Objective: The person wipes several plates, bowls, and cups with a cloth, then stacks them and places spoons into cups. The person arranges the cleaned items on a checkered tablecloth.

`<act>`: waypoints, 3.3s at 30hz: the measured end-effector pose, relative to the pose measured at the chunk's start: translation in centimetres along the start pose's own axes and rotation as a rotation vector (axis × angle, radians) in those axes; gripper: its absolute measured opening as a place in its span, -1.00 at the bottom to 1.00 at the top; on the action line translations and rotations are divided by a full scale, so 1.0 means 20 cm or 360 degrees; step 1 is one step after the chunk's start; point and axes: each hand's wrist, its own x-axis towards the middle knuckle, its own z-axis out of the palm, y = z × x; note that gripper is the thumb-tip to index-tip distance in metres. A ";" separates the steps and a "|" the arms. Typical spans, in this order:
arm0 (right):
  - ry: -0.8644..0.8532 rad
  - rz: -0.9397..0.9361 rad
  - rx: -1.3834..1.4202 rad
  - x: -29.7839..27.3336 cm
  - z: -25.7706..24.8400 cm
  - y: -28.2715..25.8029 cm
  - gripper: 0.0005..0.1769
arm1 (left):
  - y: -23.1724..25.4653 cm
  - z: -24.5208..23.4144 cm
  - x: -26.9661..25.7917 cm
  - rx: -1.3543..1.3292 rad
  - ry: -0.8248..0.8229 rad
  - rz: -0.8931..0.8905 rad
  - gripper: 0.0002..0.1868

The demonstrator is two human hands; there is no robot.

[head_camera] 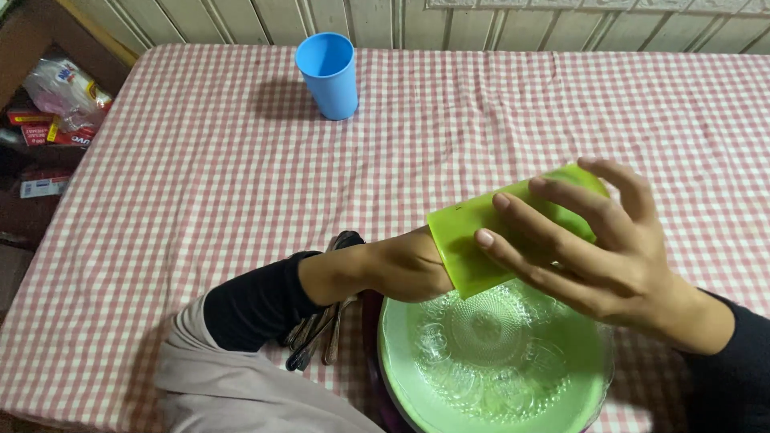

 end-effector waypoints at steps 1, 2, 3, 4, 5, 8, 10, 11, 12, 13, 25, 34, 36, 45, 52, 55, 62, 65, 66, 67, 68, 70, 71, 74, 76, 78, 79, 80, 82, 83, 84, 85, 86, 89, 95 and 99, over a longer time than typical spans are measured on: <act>0.0106 -0.0164 -0.0136 -0.02 0.01 0.03 -0.73 | 0.00 0.02 0.00 -0.0834 0.0090 -0.0009 -0.65; 0.0211 -0.0330 -0.0272 -0.03 0.02 0.06 -0.72 | 0.00 0.05 0.00 -0.1667 0.0180 -0.0022 -0.34; 0.0210 -0.0334 -0.0274 -0.04 0.01 0.06 -0.72 | -0.07 0.06 -0.03 -0.1664 0.0180 -0.0017 -0.34; 0.0164 -0.0413 -0.0351 -0.04 -0.01 0.06 -0.70 | -0.14 0.08 -0.05 -0.1336 0.0180 -0.0017 -0.46; 0.0119 -0.0486 -0.0422 -0.04 -0.02 0.06 -0.67 | -0.21 0.09 -0.08 -0.1009 0.0180 -0.0025 -0.52; 0.0091 -0.0497 -0.0215 -0.02 0.02 0.08 -0.62 | -0.02 0.02 0.02 0.0182 -0.0018 -0.0020 -0.69; 0.0029 -0.0372 -0.0001 -0.04 0.07 0.10 -0.60 | -0.02 0.01 0.00 0.0265 -0.0085 -0.0028 -0.68; -0.0034 -0.0257 0.0209 -0.05 0.10 0.12 -0.39 | -0.01 0.00 0.00 0.0352 -0.0144 -0.0028 -0.66; -0.0034 -0.0256 0.0208 -0.03 0.07 0.11 -0.39 | -0.01 0.00 -0.01 0.0351 -0.0146 -0.0028 -0.66; -0.0108 -0.0149 0.0364 -0.01 0.05 0.11 -0.37 | -0.01 -0.01 -0.02 0.0486 -0.0226 -0.0028 -0.63; 0.0321 -0.0401 -0.0418 -0.17 0.07 0.14 -0.74 | 0.31 -0.22 0.01 -0.0435 -0.0049 0.0069 -0.39; 0.0084 0.0395 0.0237 -0.08 0.01 -0.10 -0.02 | 0.33 -0.02 0.02 0.1398 0.0862 0.0540 -0.49; 0.0030 0.0537 0.0438 -0.05 -0.02 -0.14 -0.01 | 0.35 -0.07 0.01 0.1408 0.0819 0.0637 -0.44; -0.0439 0.1097 0.2332 -0.04 -0.04 -0.22 0.01 | 0.28 -0.10 -0.01 0.0353 0.1256 0.0333 -0.13; 0.0208 0.1412 0.1589 -0.23 0.12 -0.22 -0.52 | 0.23 0.13 0.02 0.0612 0.1100 0.0223 -0.36; 0.0304 0.1276 0.1114 -0.23 0.16 -0.17 -0.52 | 0.31 0.20 0.02 0.0636 0.1072 0.0143 -0.29; 0.1483 0.0324 0.1142 -0.17 0.52 -0.20 -0.60 | 0.40 0.03 0.02 -0.0861 0.0817 -0.1001 -0.30; 0.0635 -0.0014 0.0731 -0.22 0.29 -0.14 -0.46 | 0.38 -0.06 0.06 -0.1256 0.0651 -0.0419 -0.34; 0.0636 -0.0013 0.0729 -0.27 0.27 -0.09 -0.46 | 0.37 -0.08 0.06 -0.1255 0.0648 -0.0419 -0.34; 0.0442 -0.0259 0.0742 -0.32 0.26 -0.05 -0.51 | 0.35 -0.09 0.07 -0.1193 0.0601 -0.0500 -0.31; 0.0247 -0.0505 0.0750 -0.38 0.24 -0.01 -0.54 | 0.34 -0.11 0.07 -0.1130 0.0554 -0.0581 -0.25; 0.0803 -0.0356 0.0650 -0.15 0.34 -0.06 -0.69 | 0.39 -0.14 0.11 -0.0886 0.0480 -0.0933 -0.13; 0.1343 -0.0187 0.0536 -0.05 0.38 -0.09 -0.68 | 0.41 -0.14 0.13 -0.0643 0.0388 -0.1274 0.01; 0.0650 0.0054 0.0796 -0.18 0.18 0.00 -0.46 | 0.40 -0.18 0.10 -0.0475 0.0435 -0.1122 0.41; 0.0712 0.0060 0.0814 -0.16 0.20 0.01 -0.50 | 0.41 -0.22 0.08 -0.0319 0.0441 -0.1169 0.14; 0.0784 0.0062 0.0824 -0.14 0.23 0.01 -0.53 | 0.44 -0.26 0.06 -0.0149 0.0445 -0.1213 -0.07; 0.0830 0.0106 0.0857 -0.13 0.24 0.00 -0.55 | 0.46 -0.28 0.06 0.0100 0.0408 -0.1270 -0.23; 0.0876 0.0150 0.0889 -0.12 0.26 -0.01 -0.56 | 0.48 -0.31 0.05 0.0350 0.0369 -0.1322 -0.34; 0.0829 0.0206 0.1096 -0.19 0.29 0.03 -0.47 | 0.45 -0.37 -0.01 0.0556 0.0336 -0.1217 -0.43; 0.0770 0.0251 0.1319 -0.21 0.31 0.05 -0.35 | 0.43 -0.40 -0.05 0.0752 0.0320 -0.1114 -0.52; 0.0769 0.0251 0.1321 -0.14 0.29 0.03 -0.35 | 0.45 -0.44 -0.09 0.0750 0.0321 -0.1116 -0.52; 0.0554 0.0388 0.1349 -0.06 0.28 0.00 -0.02 | 0.47 -0.47 -0.13 0.0995 0.0547 -0.1070 -0.50; 0.0339 0.0525 0.1373 0.02 0.26 -0.02 0.35 | 0.49 -0.51 -0.17 0.1239 0.0773 -0.1013 -0.49; -0.0169 0.0528 0.1291 0.10 0.31 0.06 0.33 | 0.52 -0.61 -0.32 0.1851 0.1078 -0.0982 -0.45; -0.0609 0.0912 0.1362 0.41 0.47 -0.04 0.22 | 0.62 -0.66 -0.44 0.1826 0.0934 -0.1335 -0.41; -0.0649 0.0915 0.1440 0.45 0.60 -0.10 0.18 | 0.65 -0.65 -0.49 0.1864 0.0778 -0.1393 -0.38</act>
